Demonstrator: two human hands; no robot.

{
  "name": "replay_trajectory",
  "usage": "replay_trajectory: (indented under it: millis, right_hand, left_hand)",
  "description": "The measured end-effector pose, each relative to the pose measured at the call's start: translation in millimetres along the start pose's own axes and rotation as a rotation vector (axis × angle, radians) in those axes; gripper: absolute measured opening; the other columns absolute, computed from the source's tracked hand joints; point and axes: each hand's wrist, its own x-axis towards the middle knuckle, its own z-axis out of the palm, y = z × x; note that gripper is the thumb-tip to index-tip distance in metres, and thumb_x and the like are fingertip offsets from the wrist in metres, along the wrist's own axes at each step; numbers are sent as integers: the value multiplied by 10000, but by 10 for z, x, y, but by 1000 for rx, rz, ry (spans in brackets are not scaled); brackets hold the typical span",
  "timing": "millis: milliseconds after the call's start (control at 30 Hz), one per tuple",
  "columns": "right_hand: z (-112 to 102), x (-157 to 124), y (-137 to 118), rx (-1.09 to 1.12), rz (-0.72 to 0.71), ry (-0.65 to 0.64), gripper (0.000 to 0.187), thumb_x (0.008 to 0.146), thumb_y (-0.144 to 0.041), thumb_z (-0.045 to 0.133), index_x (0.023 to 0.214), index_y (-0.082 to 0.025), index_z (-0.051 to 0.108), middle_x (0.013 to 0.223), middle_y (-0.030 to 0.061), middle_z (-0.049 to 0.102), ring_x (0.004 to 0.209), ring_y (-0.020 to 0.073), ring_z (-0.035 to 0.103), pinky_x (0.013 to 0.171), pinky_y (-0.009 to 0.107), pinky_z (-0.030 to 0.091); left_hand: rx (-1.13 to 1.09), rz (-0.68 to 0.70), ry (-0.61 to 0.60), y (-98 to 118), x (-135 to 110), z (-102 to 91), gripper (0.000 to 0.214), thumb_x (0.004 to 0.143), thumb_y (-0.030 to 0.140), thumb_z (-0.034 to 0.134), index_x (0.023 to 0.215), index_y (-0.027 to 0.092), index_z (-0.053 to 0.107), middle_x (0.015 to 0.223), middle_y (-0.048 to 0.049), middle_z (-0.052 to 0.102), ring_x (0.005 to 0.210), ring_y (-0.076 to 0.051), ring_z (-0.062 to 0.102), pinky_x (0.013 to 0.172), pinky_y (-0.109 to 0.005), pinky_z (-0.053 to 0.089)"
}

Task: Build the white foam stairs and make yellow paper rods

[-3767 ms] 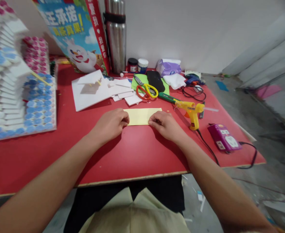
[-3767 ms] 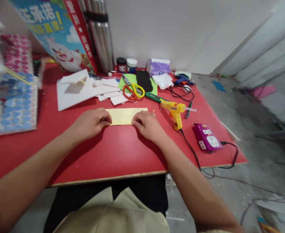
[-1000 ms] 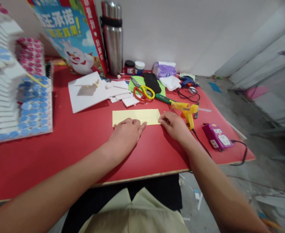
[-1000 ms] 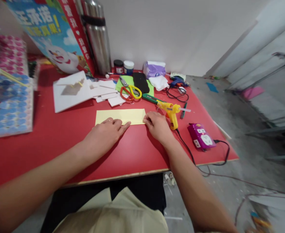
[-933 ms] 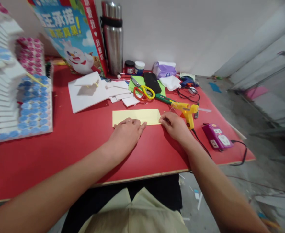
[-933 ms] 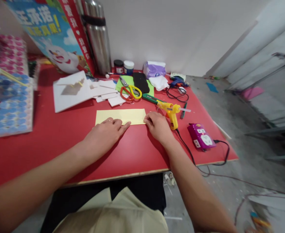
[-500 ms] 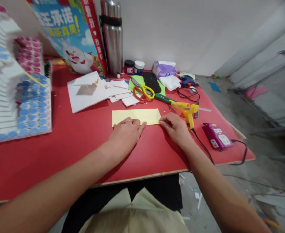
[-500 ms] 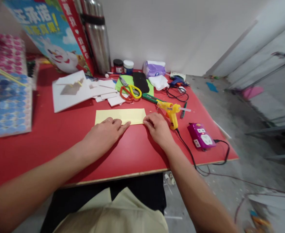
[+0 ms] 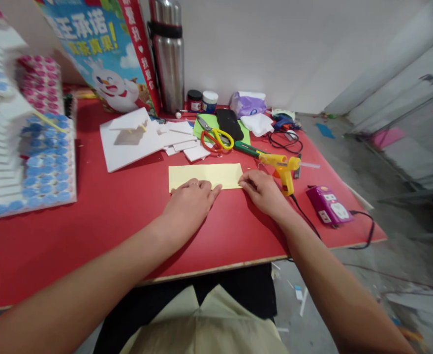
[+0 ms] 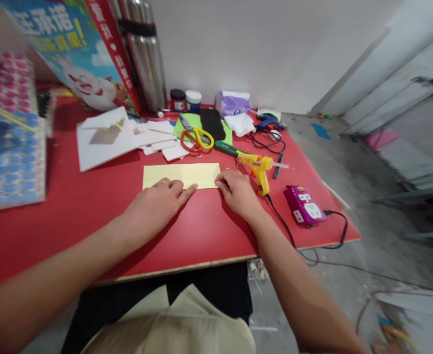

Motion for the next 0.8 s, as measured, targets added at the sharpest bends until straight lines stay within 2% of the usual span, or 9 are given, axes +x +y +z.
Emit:
replay_trajectory:
  millis: [167, 300, 633, 700, 800]
  right_hand:
    - [3, 23, -22, -39, 21, -12, 85, 929, -204, 547, 870, -194, 607, 893, 84, 701, 850, 245, 612, 795, 376, 415]
    - [17, 32, -33, -57, 42, -5, 87, 922, -211, 543, 857, -195, 600, 895, 87, 699, 832, 243, 607, 786, 377, 422]
    - [82, 13, 15, -208, 84, 54, 104, 938, -199, 509, 922, -186, 610, 921, 117, 667, 880, 274, 597, 808, 405, 458]
    - [70, -11, -7, -256, 65, 99, 119, 949, -194, 503, 951, -176, 620, 943, 136, 657, 910, 289, 599, 811, 416, 478]
    - [21, -67, -140, -315, -49, 254, 163, 971, -172, 488, 1003, -165, 647, 1009, 159, 661, 967, 300, 601, 862, 446, 496]
  left_hand:
    - [-40, 2, -15, -3, 11, -41, 716, 940, -27, 349, 1611, 220, 330, 1218, -187, 614, 1049, -336, 631, 658, -374, 574]
    - [-111, -21, -45, -7, 69, -111, 682, 976, 14, 357, 1608, 272, 342, 1221, -177, 623, 1074, -326, 635, 728, -389, 580]
    - [-137, -48, -93, -11, 105, -162, 741, 957, -2, 368, 1617, 331, 310, 1209, -162, 613, 1070, -330, 621, 730, -392, 569]
    - [-139, -46, -106, -13, 107, -177, 756, 948, -8, 380, 1619, 333, 304, 1214, -162, 608, 1075, -331, 615, 729, -386, 561]
    - [-146, -52, -131, -14, 113, -201, 757, 949, -7, 367, 1620, 338, 298, 1224, -161, 602, 1079, -332, 612, 722, -379, 551]
